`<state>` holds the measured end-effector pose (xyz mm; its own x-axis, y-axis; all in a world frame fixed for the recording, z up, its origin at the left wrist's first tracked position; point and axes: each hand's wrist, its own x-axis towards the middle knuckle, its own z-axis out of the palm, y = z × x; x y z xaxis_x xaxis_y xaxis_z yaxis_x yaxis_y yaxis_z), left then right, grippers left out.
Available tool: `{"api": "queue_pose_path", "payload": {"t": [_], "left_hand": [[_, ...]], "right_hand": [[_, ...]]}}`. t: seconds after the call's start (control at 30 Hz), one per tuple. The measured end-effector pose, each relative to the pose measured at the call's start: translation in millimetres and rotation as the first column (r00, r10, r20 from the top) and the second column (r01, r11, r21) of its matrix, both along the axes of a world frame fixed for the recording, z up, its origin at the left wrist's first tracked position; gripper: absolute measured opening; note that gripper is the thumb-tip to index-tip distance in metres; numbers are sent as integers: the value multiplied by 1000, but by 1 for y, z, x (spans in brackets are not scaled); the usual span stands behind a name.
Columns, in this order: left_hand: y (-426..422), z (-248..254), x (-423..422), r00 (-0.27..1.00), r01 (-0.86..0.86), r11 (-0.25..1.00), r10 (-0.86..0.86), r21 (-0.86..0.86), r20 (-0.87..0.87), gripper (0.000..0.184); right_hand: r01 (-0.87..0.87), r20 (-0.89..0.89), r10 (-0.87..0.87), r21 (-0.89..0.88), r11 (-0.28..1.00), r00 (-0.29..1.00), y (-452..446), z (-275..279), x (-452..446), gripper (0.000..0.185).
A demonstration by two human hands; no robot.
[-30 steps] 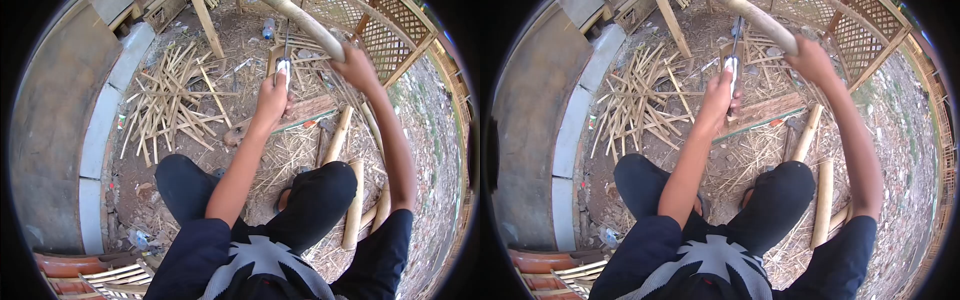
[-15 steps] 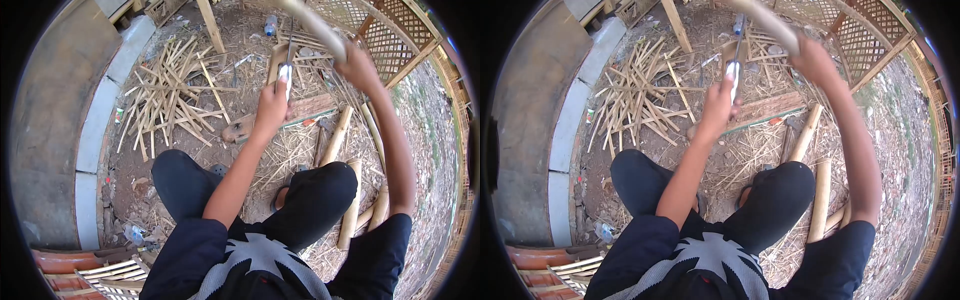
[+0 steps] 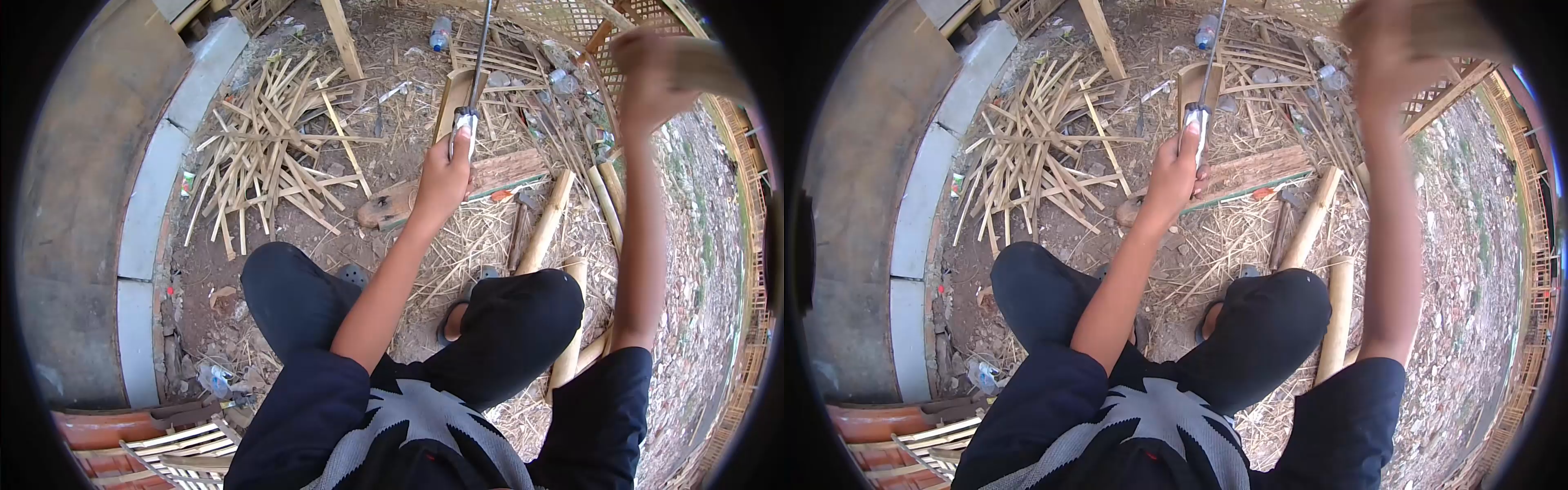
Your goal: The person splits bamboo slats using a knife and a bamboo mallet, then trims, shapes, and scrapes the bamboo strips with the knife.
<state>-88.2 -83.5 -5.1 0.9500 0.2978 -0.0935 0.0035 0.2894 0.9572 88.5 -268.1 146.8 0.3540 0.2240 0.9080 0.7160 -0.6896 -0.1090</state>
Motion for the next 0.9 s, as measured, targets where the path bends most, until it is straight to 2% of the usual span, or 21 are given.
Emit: {"api": "queue_pose_path", "payload": {"t": [0.03, 0.07, 0.1, 0.17, 0.23, 0.3, 0.37, 0.4, 0.43, 0.47, 0.5, 0.53, 0.57, 0.6, 0.63, 0.67, 0.7, 0.77, 0.83, 0.87, 0.9], "left_hand": [[-1, -4, 0, 1000, -2, 1000, 2, 5, 12, 42], [0, -4, 3, 999, -10, 1000, 10, 13, 34, 42], [6, -3, 6, 1000, 6, 1000, -6, -5, 12, 42], [22, -1, 14, 998, 48, 998, -50, -50, -45, 42], [22, 5, 10, 998, -12, 999, 10, -36, -61, 42], [18, 13, -4, 993, -38, 995, 28, -87, -117, 42], [22, 5, 1, 996, -32, 993, 21, -117, -89, 43], [20, 4, 3, 996, -39, 994, 30, -105, -84, 44], [19, 3, 4, 996, -45, 995, 38, -94, -77, 44], [18, 2, 3, 997, -24, 995, 17, -98, -76, 44], [16, 2, 3, 997, -2, 995, -6, -101, -74, 43], [15, 1, 2, 997, 23, 994, -31, -103, -72, 43], [12, -4, -2, 996, 26, 996, -33, -82, -82, 43], [10, -9, -4, 996, 27, 998, -32, -61, -80, 44], [11, -7, -1, 998, 17, 999, -19, -36, -62, 44], [13, 4, -4, 990, 49, 982, -72, -182, -121, 44], [15, 0, -7, 987, 60, 993, -75, -100, -145, 45], [17, -10, 0, 986, 42, 999, -37, 32, -163, 46], [19, -20, 7, 991, 71, 997, -71, 1, -115, 45], [15, -29, 3, 991, 74, 997, -78, -39, -105, 44], [15, -34, 3, 994, 69, 995, -74, -66, -80, 43]], "right_hand": [[8, -271, -44, -131, 991, 962, 6, -41, -1, 43], [-68, -532, -95, -279, 958, 842, 8, -65, -9, 46], [-146, -674, -139, -349, 926, 725, 1, -65, -16, 49], [-70, -577, -223, -441, 895, 786, -13, -32, -17, 49], [8, -586, -240, -369, 929, 774, -8, 31, -40, 49], [-33, -337, -34, -193, 981, 941, -26, 76, -27, 43], [40, -237, -72, -139, 989, 969, -15, 127, -52, 57], [-130, -236, 134, 32, 991, 963, -4, 142, -58, 51], [-293, -197, 331, 199, 935, 923, 9, 150, -63, 46], [-243, -133, 298, 322, 915, 945, 25, 140, -75, 33], [-176, 55, 168, 221, 959, 984, 20, 111, -53, 36], [-82, 103, 68, 133, 988, 992, 10, 68, -23, 39], [-40, -22, 41, 38, 998, 999, 11, 14, -4, 42], [-58, -226, 34, -103, 993, 973, 13, -37, 4, 45], [-161, -464, 31, -242, 957, 885, 9, -67, 3, 48], [-274, -619, 30, -304, 912, 785, 2, -77, -4, 51], [-213, -617, -42, -333, 919, 786, -4, -75, -15, 51], [-120, -580, -168, -426, 897, 797, -6, -31, -18, 51], [-22, -515, -255, -471, 882, 818, -11, 29, -23, 49], [20, -447, -211, -395, 918, 869, -18, 50, -22, 47], [-84, -414, -38, -272, 958, 910, -14, 78, -24, 47]]}}
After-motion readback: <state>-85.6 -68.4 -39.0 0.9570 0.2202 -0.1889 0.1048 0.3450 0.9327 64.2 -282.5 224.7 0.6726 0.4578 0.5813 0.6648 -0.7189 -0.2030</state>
